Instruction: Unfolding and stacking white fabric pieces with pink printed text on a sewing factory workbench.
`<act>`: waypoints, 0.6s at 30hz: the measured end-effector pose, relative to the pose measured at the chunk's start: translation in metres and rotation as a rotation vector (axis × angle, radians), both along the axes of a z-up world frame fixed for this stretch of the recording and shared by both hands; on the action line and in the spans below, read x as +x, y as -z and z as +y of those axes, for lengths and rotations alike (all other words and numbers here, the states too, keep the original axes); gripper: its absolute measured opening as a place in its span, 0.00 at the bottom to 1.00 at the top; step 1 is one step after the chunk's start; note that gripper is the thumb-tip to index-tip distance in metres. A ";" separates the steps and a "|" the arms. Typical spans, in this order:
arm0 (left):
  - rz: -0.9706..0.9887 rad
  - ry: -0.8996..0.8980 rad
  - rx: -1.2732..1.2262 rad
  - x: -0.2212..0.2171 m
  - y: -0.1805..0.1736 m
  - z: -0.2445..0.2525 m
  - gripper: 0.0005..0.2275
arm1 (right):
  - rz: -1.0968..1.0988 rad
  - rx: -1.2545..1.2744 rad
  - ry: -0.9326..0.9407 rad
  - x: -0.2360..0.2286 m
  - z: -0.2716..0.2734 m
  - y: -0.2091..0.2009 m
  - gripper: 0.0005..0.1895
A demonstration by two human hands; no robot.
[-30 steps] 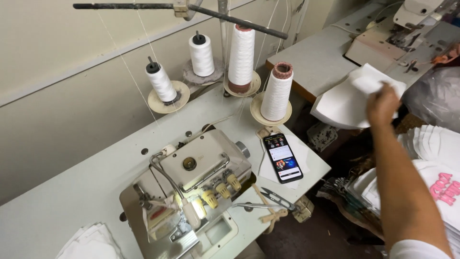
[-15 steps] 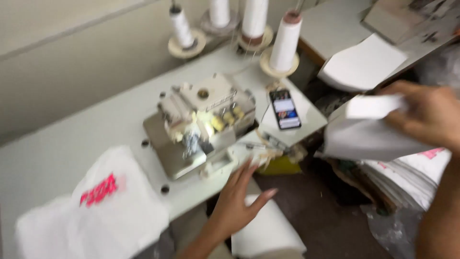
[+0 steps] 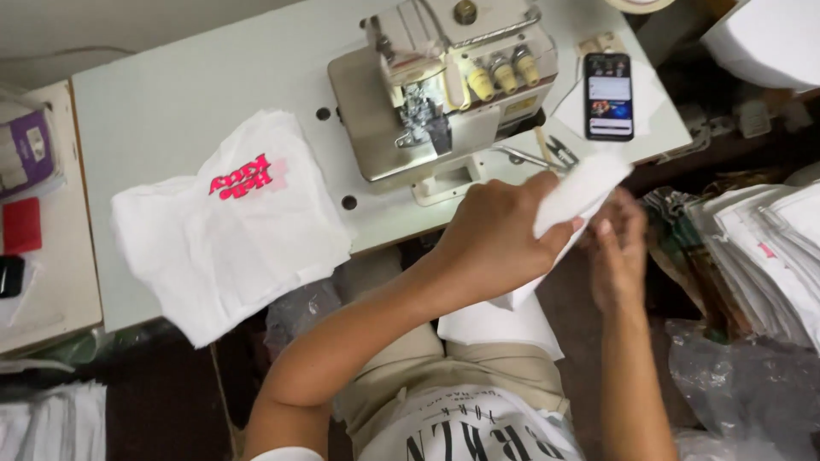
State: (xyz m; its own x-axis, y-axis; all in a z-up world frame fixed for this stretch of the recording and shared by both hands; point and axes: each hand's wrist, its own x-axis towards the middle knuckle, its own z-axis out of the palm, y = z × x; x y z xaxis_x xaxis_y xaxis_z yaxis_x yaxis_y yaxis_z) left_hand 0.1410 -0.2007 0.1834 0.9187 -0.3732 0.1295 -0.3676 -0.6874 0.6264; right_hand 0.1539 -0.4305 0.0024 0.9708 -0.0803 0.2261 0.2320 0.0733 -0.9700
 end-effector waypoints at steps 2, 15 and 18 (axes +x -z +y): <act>0.244 -0.183 -0.322 -0.019 -0.021 0.016 0.22 | 0.656 0.598 -0.267 -0.026 0.008 0.028 0.46; 1.033 -0.862 -1.234 -0.125 0.343 0.076 0.23 | 0.953 0.034 0.020 -0.087 -0.051 0.184 0.28; 1.056 -0.784 -1.092 -0.128 0.381 0.089 0.24 | 1.098 0.133 0.034 -0.088 -0.040 0.184 0.26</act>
